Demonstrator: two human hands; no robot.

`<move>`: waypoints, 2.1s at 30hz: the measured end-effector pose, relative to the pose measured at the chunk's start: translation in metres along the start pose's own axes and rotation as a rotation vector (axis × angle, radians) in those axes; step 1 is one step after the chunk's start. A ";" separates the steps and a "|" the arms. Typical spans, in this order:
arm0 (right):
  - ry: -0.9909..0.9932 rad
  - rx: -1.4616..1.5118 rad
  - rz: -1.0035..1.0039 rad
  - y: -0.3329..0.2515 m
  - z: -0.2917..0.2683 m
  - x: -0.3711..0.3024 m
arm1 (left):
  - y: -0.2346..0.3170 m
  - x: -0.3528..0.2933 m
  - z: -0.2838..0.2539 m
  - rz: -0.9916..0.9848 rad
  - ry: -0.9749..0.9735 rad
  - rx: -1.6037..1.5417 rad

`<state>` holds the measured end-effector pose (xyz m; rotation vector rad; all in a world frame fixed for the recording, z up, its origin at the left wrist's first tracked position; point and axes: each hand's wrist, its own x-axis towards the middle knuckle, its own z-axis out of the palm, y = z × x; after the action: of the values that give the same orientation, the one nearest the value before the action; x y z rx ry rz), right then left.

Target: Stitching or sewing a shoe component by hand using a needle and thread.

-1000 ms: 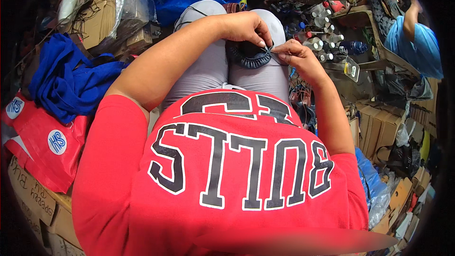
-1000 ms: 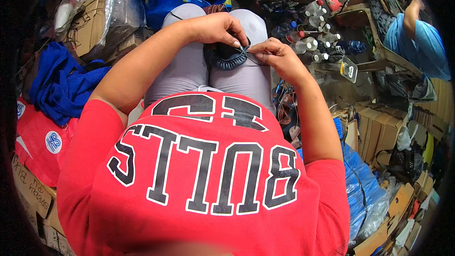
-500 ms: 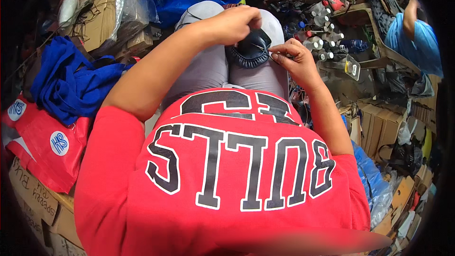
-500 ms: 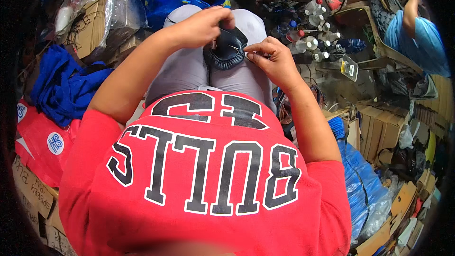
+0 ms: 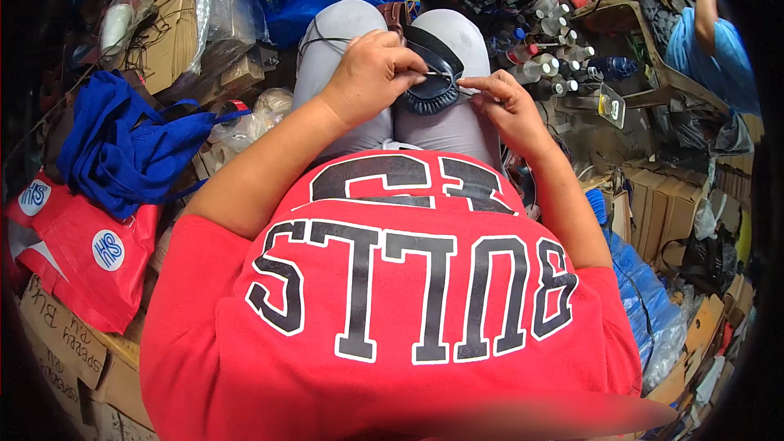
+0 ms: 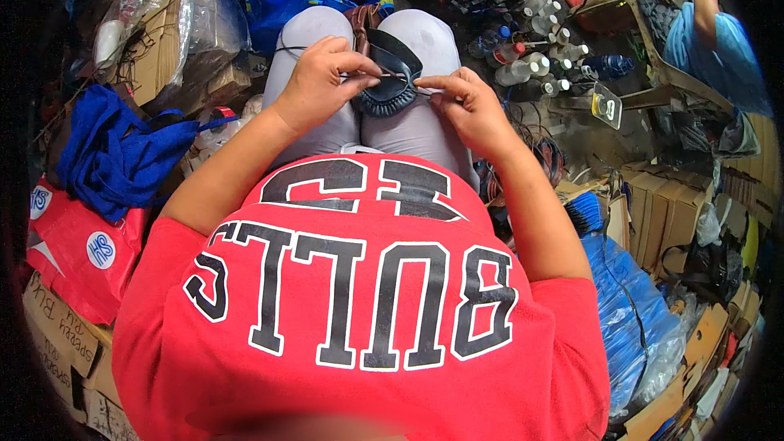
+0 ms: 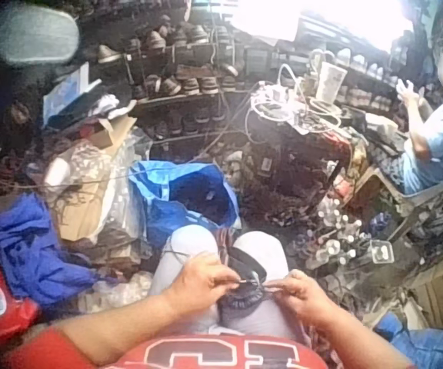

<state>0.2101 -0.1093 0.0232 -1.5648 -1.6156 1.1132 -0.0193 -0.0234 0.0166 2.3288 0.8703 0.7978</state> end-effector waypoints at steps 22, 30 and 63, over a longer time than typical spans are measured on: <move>-0.258 0.162 0.058 0.016 -0.020 0.027 | -0.016 0.012 0.019 -0.097 -0.218 -0.291; -0.297 0.092 0.000 0.013 -0.019 0.030 | -0.009 0.029 0.008 0.165 -0.279 -0.086; -0.221 0.392 0.173 0.002 -0.015 0.034 | 0.011 0.039 0.008 0.102 -0.307 0.007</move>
<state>0.2204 -0.0738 0.0238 -1.3747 -1.3070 1.6338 0.0147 -0.0056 0.0313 2.4324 0.6267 0.4577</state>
